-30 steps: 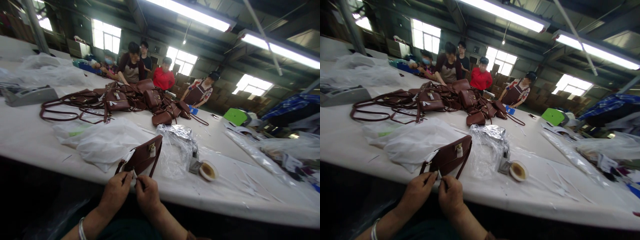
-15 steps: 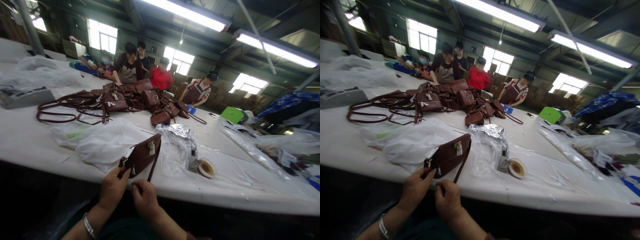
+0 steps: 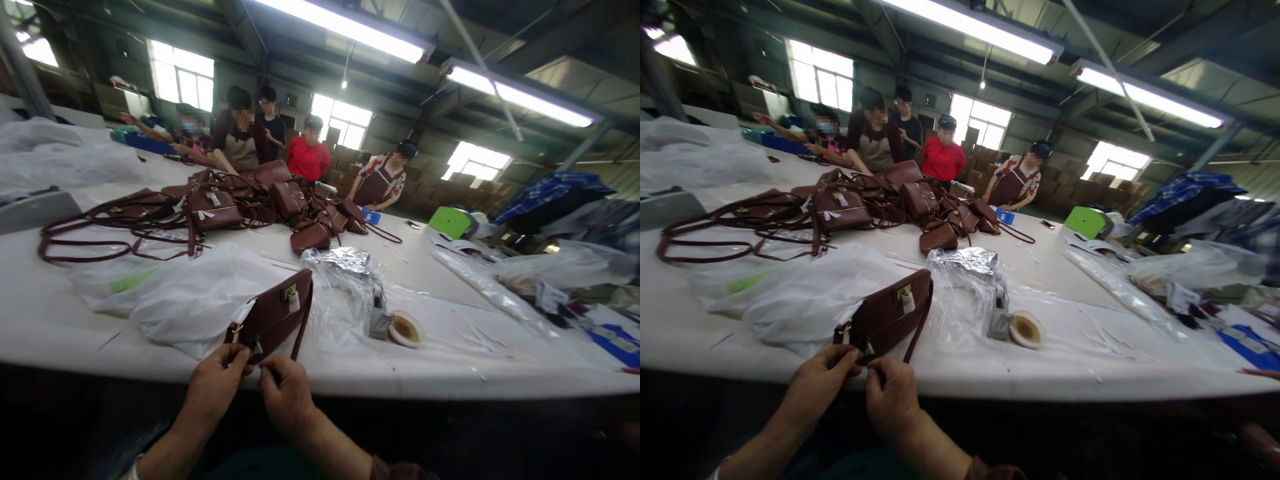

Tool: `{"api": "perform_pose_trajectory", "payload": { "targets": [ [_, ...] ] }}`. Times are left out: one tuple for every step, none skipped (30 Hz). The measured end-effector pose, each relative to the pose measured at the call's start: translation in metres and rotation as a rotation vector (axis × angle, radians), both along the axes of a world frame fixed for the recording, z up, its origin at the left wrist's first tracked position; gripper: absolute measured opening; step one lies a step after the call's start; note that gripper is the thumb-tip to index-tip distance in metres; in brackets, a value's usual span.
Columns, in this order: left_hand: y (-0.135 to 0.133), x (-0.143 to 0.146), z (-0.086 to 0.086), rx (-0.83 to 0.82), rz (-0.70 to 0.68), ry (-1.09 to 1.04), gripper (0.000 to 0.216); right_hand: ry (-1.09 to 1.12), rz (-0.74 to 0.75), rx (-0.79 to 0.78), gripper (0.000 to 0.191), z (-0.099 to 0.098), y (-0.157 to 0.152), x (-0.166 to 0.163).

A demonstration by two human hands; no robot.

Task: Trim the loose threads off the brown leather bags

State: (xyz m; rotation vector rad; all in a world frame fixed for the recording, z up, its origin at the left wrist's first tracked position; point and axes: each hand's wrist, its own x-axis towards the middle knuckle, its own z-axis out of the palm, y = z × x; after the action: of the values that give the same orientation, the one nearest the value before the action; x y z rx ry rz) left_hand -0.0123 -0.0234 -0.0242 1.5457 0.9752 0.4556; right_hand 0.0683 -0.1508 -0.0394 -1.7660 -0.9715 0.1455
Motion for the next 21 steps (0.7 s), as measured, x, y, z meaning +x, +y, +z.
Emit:
{"api": "perform_pose_trajectory", "payload": {
  "targets": [
    [-0.001,0.0,-0.001,-0.012,0.028,-0.006,0.03,0.005,-0.005,-0.001,0.021,0.0,0.001,0.001],
    [-0.002,0.0,-0.002,-0.009,0.053,-0.005,0.032,0.011,-0.006,-0.001,0.021,0.0,0.002,0.001],
    [-0.004,0.0,-0.004,0.014,0.074,0.003,0.033,0.015,-0.005,0.0,0.02,-0.001,0.003,0.001],
    [-0.005,0.0,-0.006,0.044,0.085,0.012,0.035,0.015,-0.002,0.004,0.02,-0.002,0.004,0.001],
    [-0.006,0.001,-0.008,0.061,0.091,0.009,0.037,0.013,0.001,0.009,0.02,-0.003,0.005,0.001],
    [-0.008,0.002,-0.01,0.047,0.099,-0.014,0.039,0.012,0.004,0.015,0.02,-0.004,0.006,0.001],
    [-0.009,0.004,-0.011,-0.001,0.116,-0.055,0.04,0.01,0.003,0.021,0.021,-0.004,0.008,0.001],
    [-0.01,0.006,-0.012,-0.082,0.135,-0.108,0.042,0.008,0.001,0.025,0.022,-0.004,0.009,0.002],
    [-0.012,0.008,-0.013,-0.181,0.156,-0.167,0.044,0.005,-0.004,0.026,0.023,-0.003,0.01,0.002],
    [-0.013,0.01,-0.012,-0.287,0.174,-0.226,0.044,-0.003,-0.009,0.025,0.024,-0.002,0.012,0.003],
    [-0.015,0.012,-0.012,-0.383,0.19,-0.276,0.043,-0.018,-0.015,0.022,0.026,-0.001,0.014,0.004],
    [-0.016,0.014,-0.011,-0.461,0.204,-0.317,0.04,-0.044,-0.024,0.016,0.027,0.0,0.016,0.005],
    [-0.016,0.014,-0.01,-0.519,0.214,-0.35,0.035,-0.078,-0.035,0.006,0.027,0.001,0.018,0.006],
    [-0.016,0.014,-0.01,-0.561,0.222,-0.374,0.029,-0.118,-0.046,-0.008,0.026,0.001,0.02,0.007],
    [-0.016,0.014,-0.01,-0.588,0.231,-0.391,0.023,-0.16,-0.061,-0.027,0.024,0.001,0.022,0.007],
    [-0.015,0.013,-0.01,-0.606,0.241,-0.399,0.017,-0.2,-0.079,-0.05,0.022,0.0,0.024,0.008],
    [-0.015,0.013,-0.011,-0.618,0.243,-0.402,0.012,-0.236,-0.094,-0.074,0.019,-0.001,0.027,0.008],
    [-0.014,0.012,-0.011,-0.628,0.243,-0.402,0.008,-0.267,-0.106,-0.098,0.017,-0.003,0.029,0.008],
    [-0.013,0.011,-0.012,-0.632,0.238,-0.399,0.006,-0.295,-0.117,-0.121,0.014,-0.005,0.031,0.009],
    [-0.013,0.011,-0.012,-0.633,0.23,-0.395,0.006,-0.319,-0.134,-0.143,0.011,-0.007,0.033,0.009],
    [-0.012,0.011,-0.012,-0.632,0.218,-0.39,0.006,-0.342,-0.154,-0.164,0.007,-0.008,0.035,0.01]
  ]
}}
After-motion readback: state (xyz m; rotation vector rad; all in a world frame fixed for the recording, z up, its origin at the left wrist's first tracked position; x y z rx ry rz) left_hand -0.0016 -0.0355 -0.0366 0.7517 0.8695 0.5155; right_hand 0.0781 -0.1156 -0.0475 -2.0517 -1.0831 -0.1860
